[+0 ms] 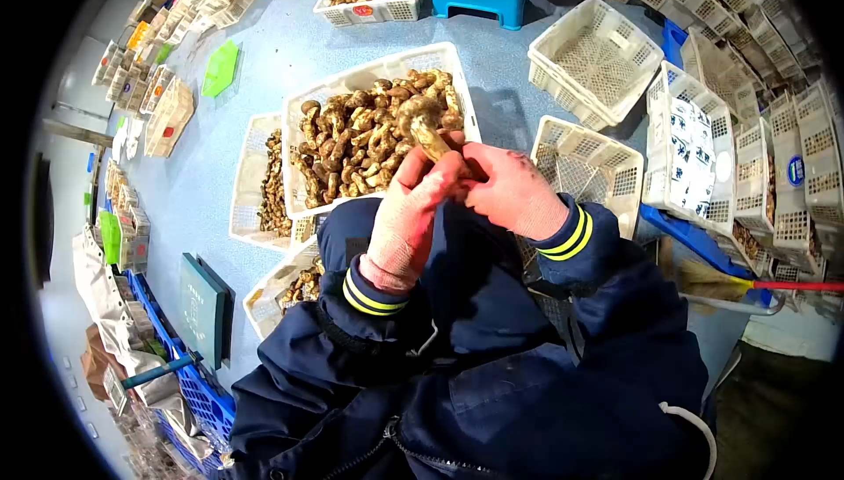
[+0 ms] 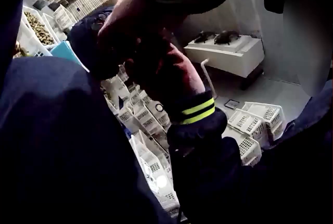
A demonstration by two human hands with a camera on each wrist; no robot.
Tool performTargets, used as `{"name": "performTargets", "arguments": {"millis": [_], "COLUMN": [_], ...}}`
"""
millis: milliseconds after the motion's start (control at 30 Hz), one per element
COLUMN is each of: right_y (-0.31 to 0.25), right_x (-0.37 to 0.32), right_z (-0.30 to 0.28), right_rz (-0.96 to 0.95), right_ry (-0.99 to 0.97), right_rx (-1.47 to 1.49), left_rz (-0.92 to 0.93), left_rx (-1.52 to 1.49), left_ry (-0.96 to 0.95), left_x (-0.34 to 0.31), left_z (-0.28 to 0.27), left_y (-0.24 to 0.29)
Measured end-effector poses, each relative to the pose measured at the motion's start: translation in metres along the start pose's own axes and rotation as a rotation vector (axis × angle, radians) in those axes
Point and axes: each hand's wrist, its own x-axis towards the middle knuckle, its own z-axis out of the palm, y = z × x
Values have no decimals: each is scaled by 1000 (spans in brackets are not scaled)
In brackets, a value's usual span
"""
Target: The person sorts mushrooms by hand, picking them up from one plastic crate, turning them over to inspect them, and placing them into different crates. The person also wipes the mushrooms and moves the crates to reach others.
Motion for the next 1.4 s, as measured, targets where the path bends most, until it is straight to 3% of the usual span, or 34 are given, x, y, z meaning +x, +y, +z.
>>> {"name": "performTargets", "arguments": {"millis": [67,133,167,200,233,267,300,333,367,400,433,467,533,600,633,667,700,733,800,867,933,967,1000,1067,1133,1167,1267,1333,1400], "right_y": [36,67,104,134,198,256,349,358,440,421,477,449,366,292,217,178,133,89,76,75,84,92,97,68,45,30,-25,-53,-66], "right_x": [21,28,35,39,53,55,61,52,57,48,51,60,84,121,141,168,193,211,264,303,329,326,324,288,258,240,189,170,149], "right_z": [2,-7,-20,-29,-44,-45,-49,-34,-32,-22,-16,-20,-40,-58,-59,-60,-54,-43,-19,1,3,-4,-13,-24,-25,-19,9,36,68], "right_rz": [-388,-243,-224,-169,-83,31,216,331,454,671,700,701,908,294,99,-173,-274,-238,-473,-349,-211,-368,-392,-432,-283,-255,-258,-230,-241], "right_ry": [143,258,299,458,496,452,427,429,127,181,222,214,209,472,556,568,490,379,302,174,155,329,468,499,245,148,-110,-163,-263], "right_rx": [91,412,593,516,375,464,380,-571,-929,-773,-865,-871,-747,-1002,-863,-739,-677,-824,-1091,-1481,-1573,-1454,-1186,-763,251,528,647,664,634], "left_rz": [-114,-178,-242,-212,-79,23,84,109,127,100,29,-44,-100,-129,-119,-103,-113,-115,-139,-171,-147,-132,-113,-98,-62,-82,-95,0,172], "left_rx": [104,358,157,274,204,137,389,166,200,4,-13,-31,-80,-111,-132,-150,-127,-114,-71,48,85,100,100,138,91,120,135,138,-67], "left_ry": [-127,-142,-132,-96,-127,-10,142,272,313,330,378,427,432,433,410,388,433,418,365,307,260,259,268,360,294,277,208,170,270], "left_x": [-1,-5,-12,-17,-23,-28,-32,-38,-46,-59,-69,-78,-87,-83,-79,-72,-63,-56,-39,-30,-29,-31,-32,-31,-27,-24,-12,-9,-5], "left_z": [-15,-20,-43,-56,-88,-112,-131,-165,-188,-230,-250,-263,-284,-291,-290,-289,-286,-282,-264,-244,-243,-244,-244,-248,-250,-242,-209,-182,-176], "left_y": [8,37,43,65,75,81,89,84,79,64,56,49,31,20,17,14,10,8,10,21,25,29,33,33,25,25,24,33,19]}}
